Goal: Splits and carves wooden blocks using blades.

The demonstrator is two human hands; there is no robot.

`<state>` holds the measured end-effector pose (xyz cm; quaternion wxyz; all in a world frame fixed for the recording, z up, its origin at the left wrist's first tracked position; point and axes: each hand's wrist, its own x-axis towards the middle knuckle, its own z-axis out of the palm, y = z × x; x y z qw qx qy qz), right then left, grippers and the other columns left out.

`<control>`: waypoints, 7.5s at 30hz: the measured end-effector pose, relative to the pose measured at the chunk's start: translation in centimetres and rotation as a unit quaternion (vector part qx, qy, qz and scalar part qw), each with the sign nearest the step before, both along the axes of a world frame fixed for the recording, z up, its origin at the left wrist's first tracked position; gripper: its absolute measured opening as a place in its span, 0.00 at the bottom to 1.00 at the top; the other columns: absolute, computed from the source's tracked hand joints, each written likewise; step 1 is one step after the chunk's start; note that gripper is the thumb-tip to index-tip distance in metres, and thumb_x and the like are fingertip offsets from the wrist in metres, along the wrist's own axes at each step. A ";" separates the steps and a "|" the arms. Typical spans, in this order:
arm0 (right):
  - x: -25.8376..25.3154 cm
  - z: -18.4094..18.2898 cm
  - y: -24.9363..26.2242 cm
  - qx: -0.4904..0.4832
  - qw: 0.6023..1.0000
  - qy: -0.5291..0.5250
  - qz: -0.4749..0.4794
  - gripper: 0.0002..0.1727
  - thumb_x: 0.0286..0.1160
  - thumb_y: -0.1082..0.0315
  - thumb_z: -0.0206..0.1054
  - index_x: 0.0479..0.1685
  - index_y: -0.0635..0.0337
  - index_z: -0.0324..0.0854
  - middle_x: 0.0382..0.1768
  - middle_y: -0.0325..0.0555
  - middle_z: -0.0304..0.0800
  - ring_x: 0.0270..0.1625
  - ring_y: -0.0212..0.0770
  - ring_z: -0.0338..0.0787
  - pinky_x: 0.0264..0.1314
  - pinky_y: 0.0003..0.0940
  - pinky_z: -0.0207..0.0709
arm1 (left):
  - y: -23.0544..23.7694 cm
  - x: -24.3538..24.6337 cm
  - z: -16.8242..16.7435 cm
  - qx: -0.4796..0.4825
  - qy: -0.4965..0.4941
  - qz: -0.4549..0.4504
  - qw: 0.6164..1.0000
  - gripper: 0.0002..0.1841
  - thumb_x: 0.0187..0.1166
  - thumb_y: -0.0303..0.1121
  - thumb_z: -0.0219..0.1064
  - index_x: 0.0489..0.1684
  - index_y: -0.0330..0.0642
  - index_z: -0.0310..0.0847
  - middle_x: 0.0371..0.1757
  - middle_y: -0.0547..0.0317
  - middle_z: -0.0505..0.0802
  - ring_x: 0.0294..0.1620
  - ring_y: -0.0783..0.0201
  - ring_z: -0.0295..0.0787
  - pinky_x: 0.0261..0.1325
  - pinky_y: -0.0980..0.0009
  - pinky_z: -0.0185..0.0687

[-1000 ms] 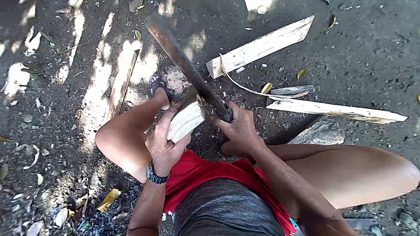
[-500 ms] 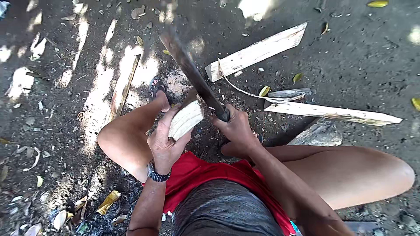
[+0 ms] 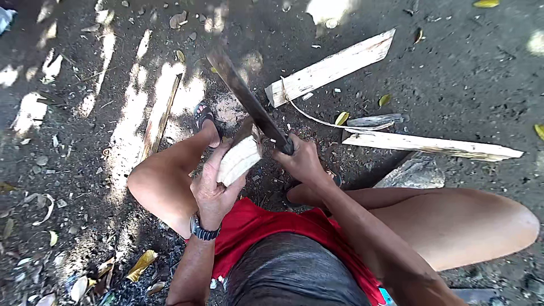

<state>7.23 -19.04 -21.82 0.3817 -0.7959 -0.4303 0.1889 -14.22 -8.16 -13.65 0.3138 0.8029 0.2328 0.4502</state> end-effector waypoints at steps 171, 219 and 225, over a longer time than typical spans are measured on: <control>-3.7 16.8 -2.7 0.401 0.915 -0.046 -0.003 0.15 0.68 0.65 0.80 0.45 0.59 0.82 0.34 0.35 0.90 0.36 0.24 0.89 0.39 0.23 0.88 | 2.3 1.1 2.0 0.004 0.050 -0.037 0.998 0.33 0.69 0.30 0.82 0.77 0.42 0.77 0.63 0.56 0.92 0.57 0.66 0.92 0.61 0.64 0.92; 3.0 -17.1 -3.8 -0.269 0.922 0.238 -0.145 0.31 0.81 0.47 0.67 0.74 0.61 0.81 0.63 0.63 0.89 0.65 0.60 0.88 0.70 0.63 0.78 | 2.0 1.7 0.7 -0.096 -0.037 -0.068 0.992 0.41 0.61 0.24 0.84 0.79 0.33 0.66 0.69 0.48 0.90 0.68 0.55 0.90 0.68 0.57 0.91; 1.7 -16.9 -3.1 -0.270 0.904 0.318 -0.100 0.26 0.85 0.50 0.64 0.69 0.61 0.82 0.53 0.55 0.93 0.45 0.49 0.96 0.51 0.49 0.90 | 3.6 2.0 2.3 -0.103 -0.002 -0.113 0.988 0.30 0.64 0.24 0.83 0.69 0.33 0.79 0.66 0.51 0.92 0.65 0.62 0.90 0.68 0.63 0.90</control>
